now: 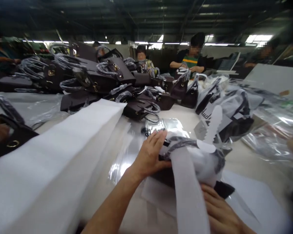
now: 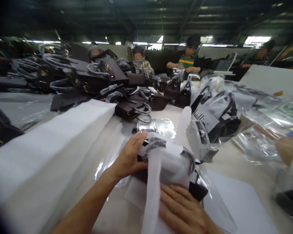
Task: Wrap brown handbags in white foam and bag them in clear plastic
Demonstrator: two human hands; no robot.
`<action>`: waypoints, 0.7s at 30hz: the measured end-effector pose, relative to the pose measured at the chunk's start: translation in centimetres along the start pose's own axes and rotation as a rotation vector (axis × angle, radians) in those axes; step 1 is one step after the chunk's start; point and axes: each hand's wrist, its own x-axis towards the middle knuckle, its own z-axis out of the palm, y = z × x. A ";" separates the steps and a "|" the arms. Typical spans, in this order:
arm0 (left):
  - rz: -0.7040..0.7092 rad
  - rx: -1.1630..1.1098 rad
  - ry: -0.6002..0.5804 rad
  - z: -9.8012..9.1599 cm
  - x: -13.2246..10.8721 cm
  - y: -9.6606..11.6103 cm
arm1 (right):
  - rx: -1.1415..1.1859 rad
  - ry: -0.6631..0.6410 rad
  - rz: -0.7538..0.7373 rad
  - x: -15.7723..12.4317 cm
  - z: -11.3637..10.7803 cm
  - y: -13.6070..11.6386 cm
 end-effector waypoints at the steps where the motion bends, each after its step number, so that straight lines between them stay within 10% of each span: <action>1: -0.014 0.021 0.097 0.2 -1.1 0.5 | -0.008 -0.002 -0.013 -0.2 0.2 0.1; 4: -0.102 0.033 0.294 0.7 -6.1 2.5 | 0.017 -0.020 0.036 -0.3 0.5 0.6; 10: -0.002 0.171 -0.285 3.5 -13.9 3.6 | 0.072 -0.028 0.080 -0.8 0.8 0.6; 16: 0.067 0.232 -0.166 5.6 -10.5 2.2 | 0.117 0.107 0.106 0.6 0.3 1.8; 21: 0.043 0.293 -0.108 3.1 -4.3 4.3 | 0.111 0.398 0.167 5.6 -2.6 5.1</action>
